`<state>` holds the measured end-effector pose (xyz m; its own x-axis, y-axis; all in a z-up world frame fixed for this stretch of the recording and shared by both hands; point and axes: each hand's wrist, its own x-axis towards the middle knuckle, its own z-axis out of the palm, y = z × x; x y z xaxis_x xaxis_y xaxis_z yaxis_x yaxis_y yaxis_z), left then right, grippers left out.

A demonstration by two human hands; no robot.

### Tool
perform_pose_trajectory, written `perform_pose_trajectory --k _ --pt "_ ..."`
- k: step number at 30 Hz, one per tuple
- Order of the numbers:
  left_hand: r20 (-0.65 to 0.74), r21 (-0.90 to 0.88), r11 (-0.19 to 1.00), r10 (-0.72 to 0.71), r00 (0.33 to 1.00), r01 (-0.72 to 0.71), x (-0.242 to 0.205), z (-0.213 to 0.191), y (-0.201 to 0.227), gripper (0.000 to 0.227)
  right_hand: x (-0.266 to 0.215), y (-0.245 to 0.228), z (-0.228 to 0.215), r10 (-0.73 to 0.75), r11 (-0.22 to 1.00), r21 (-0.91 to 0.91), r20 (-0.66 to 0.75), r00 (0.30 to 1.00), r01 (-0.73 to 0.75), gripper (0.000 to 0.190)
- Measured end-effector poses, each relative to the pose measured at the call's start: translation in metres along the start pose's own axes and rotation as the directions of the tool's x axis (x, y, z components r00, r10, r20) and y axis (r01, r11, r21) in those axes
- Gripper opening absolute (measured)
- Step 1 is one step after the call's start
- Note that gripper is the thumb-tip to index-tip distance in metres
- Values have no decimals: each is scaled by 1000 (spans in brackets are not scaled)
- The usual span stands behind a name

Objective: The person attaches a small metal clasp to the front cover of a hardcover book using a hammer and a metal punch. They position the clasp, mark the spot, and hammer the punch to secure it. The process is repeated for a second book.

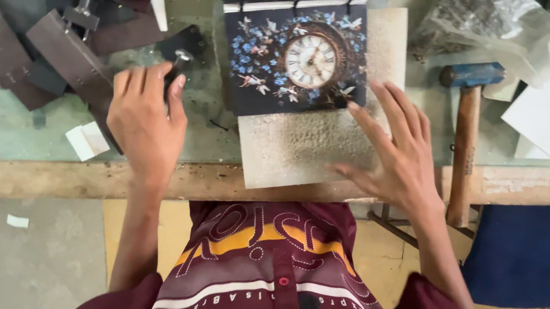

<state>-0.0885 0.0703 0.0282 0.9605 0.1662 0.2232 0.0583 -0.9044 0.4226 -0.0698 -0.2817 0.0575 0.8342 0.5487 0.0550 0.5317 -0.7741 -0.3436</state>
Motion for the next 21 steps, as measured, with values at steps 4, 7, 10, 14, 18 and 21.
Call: perform_pose_trajectory --k 4,7,10,14,18,21 --pt "-76 -91 992 75 994 -82 11 4 -2 28 -35 4 1 128 990 48 32 991 -129 117" --pt "-76 -240 962 117 990 -132 41 22 -5 32 -52 17 18 256 956 135 39 966 -259 120" --pt "30 -131 954 274 961 -268 68 46 -16 33 -62 28 45 324 940 119 -25 946 -319 114" --pt "253 -202 948 293 922 -246 71 56 -25 43 -76 37 68 332 943 85 -179 926 -321 108" --pt "317 -370 904 340 886 -215 72 55 -34 58 -86 33 80 373 922 215 -265 889 -323 104" --pt "332 -384 895 363 871 -227 73 56 -34 70 -82 29 85 376 920 230 -286 882 -318 107"
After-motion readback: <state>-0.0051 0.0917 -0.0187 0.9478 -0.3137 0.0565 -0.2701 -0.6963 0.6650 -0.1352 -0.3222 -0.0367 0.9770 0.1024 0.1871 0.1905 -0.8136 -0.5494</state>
